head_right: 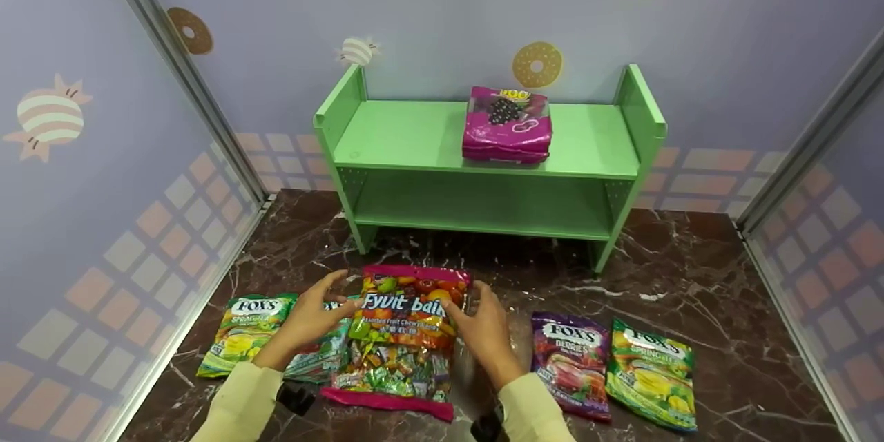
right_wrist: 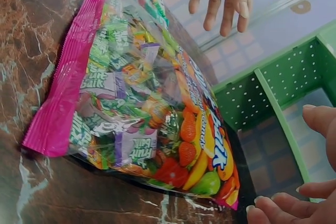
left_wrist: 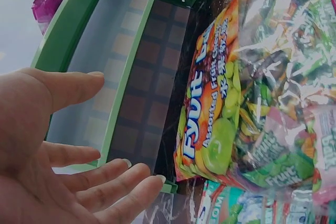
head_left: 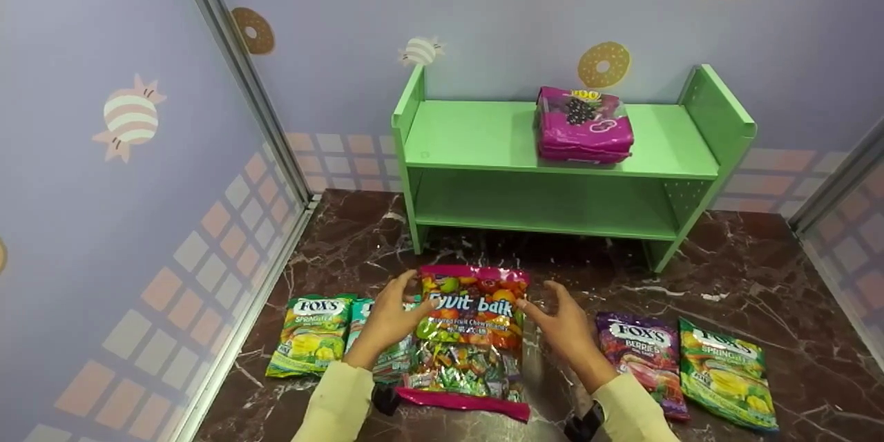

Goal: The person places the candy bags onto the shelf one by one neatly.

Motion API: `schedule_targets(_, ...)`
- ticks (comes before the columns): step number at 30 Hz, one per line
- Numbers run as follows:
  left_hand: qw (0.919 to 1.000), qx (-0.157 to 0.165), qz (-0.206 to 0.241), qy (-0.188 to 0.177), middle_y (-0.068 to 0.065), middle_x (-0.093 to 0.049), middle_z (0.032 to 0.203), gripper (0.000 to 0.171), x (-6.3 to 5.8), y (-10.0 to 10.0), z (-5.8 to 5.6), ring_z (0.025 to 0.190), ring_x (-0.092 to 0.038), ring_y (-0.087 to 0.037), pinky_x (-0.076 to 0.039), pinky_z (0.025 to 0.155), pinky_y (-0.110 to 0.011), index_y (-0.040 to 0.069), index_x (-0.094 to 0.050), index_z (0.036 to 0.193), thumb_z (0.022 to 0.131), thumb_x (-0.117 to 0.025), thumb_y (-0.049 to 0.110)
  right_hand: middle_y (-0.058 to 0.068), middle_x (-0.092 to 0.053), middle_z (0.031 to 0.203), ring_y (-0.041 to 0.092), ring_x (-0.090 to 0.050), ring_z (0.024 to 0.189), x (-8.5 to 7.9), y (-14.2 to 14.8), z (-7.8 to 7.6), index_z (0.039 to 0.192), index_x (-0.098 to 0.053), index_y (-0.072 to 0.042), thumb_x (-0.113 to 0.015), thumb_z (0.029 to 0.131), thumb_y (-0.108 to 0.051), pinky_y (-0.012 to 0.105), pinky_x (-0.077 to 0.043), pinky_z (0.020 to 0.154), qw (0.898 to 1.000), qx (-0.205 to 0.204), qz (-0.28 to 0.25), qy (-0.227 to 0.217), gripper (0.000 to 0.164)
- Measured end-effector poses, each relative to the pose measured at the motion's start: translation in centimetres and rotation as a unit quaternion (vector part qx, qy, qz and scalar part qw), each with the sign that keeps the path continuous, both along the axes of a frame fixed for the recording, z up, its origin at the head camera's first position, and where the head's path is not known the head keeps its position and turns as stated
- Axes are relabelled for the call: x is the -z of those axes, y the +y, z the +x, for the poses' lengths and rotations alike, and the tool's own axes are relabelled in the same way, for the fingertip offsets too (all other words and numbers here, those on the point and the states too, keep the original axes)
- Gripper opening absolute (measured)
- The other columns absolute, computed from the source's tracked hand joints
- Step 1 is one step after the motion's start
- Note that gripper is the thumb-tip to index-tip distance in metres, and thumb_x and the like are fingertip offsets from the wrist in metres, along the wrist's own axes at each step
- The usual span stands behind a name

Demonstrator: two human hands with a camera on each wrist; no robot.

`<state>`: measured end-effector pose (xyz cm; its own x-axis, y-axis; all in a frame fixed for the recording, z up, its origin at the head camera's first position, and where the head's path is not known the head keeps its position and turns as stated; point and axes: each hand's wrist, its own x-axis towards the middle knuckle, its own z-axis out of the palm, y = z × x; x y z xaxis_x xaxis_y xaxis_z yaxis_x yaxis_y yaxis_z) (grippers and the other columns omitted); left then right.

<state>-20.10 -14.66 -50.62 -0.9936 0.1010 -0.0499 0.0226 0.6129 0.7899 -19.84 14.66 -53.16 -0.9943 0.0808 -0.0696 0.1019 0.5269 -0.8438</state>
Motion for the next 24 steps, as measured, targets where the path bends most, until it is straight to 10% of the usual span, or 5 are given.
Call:
schedule_targets(14,0.9994,-0.002,0.021,-0.026,-0.017,-0.05,0.139,0.072,2.0,-0.7,0.3,0.113,-0.057,-0.032,-0.052,0.083,-0.047,0.009,-0.035,0.149,0.091,-0.066,0.04,0.031,-0.052,0.133,0.042,-0.058,0.116,2.2,-0.9,0.5,0.144,-0.034,0.004,-0.067,0.091,-0.034,0.049,-0.05,0.096,0.995,0.006,-0.088,-0.041,0.073)
schedule_targets(24,0.9987,-0.011,0.019,-0.046,-0.02,-0.05,0.137,0.075,3.2,-1.0,0.4,0.108,-0.06,-0.029,-0.053,0.079,-0.043,0.005,-0.037,0.147,0.09,-0.066,0.044,0.03,-0.053,0.126,0.025,-0.063,0.081,3.5,-1.6,0.8,0.14,-0.037,0.007,-0.068,0.09,-0.024,0.038,-0.056,0.065,0.989,0.011,-0.139,-0.058,0.067)
